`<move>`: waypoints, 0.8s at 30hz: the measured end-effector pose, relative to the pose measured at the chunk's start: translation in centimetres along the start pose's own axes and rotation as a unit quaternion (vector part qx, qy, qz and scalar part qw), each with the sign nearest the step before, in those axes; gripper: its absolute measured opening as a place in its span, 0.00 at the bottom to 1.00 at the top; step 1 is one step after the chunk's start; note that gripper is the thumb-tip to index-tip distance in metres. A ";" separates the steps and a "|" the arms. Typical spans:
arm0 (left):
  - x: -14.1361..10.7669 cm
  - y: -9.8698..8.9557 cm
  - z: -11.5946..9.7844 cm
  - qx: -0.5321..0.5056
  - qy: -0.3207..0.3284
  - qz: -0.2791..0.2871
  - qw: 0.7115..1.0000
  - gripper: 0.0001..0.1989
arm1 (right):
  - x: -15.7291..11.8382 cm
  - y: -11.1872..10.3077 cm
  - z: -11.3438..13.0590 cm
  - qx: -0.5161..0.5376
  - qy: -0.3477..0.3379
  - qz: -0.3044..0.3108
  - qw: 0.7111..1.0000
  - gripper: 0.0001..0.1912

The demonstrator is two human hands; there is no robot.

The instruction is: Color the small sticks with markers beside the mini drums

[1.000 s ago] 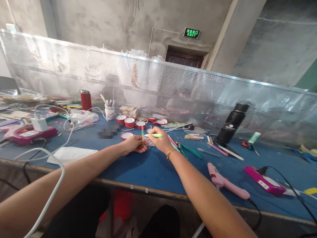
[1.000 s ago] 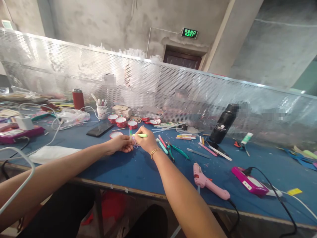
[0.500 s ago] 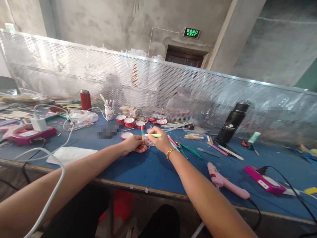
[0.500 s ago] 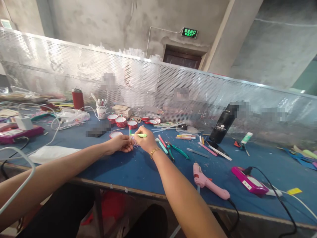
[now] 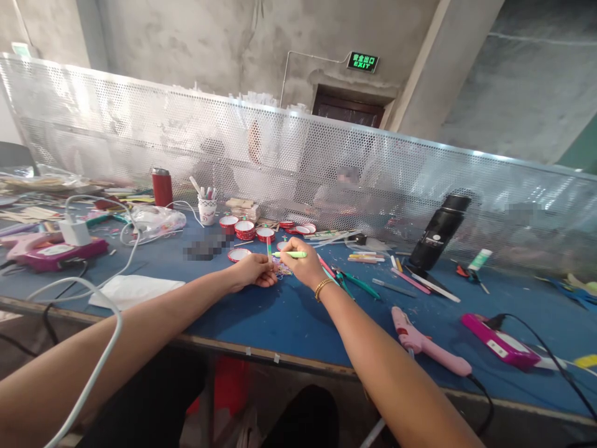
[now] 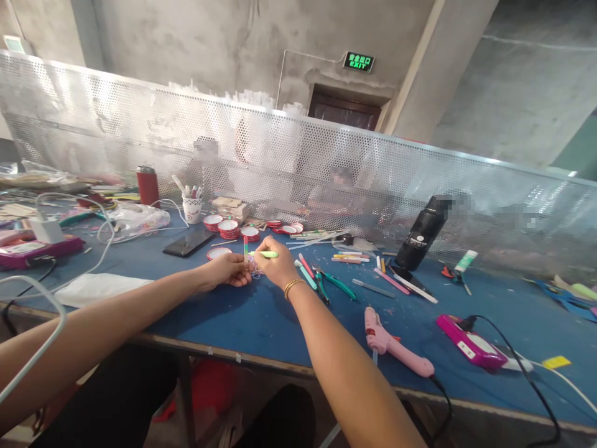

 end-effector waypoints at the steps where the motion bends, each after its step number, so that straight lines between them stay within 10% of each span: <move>1: 0.0 0.0 0.0 -0.001 0.001 -0.001 1.000 0.09 | 0.0 0.0 0.0 0.000 0.000 0.000 1.000 0.04; 24: -0.3 0.2 -0.2 0.002 -0.002 -0.002 1.000 0.09 | 0.0 0.2 0.2 0.014 -0.004 0.006 1.000 0.04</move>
Point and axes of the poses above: each hand's wrist, its own x-axis towards the middle knuckle, its own y-axis out of the palm, z = x × y, the point moved 6 cm from there along x, towards the middle knuckle, and after that the axes turned 10 degrees about -y, right-handed, at the moved point
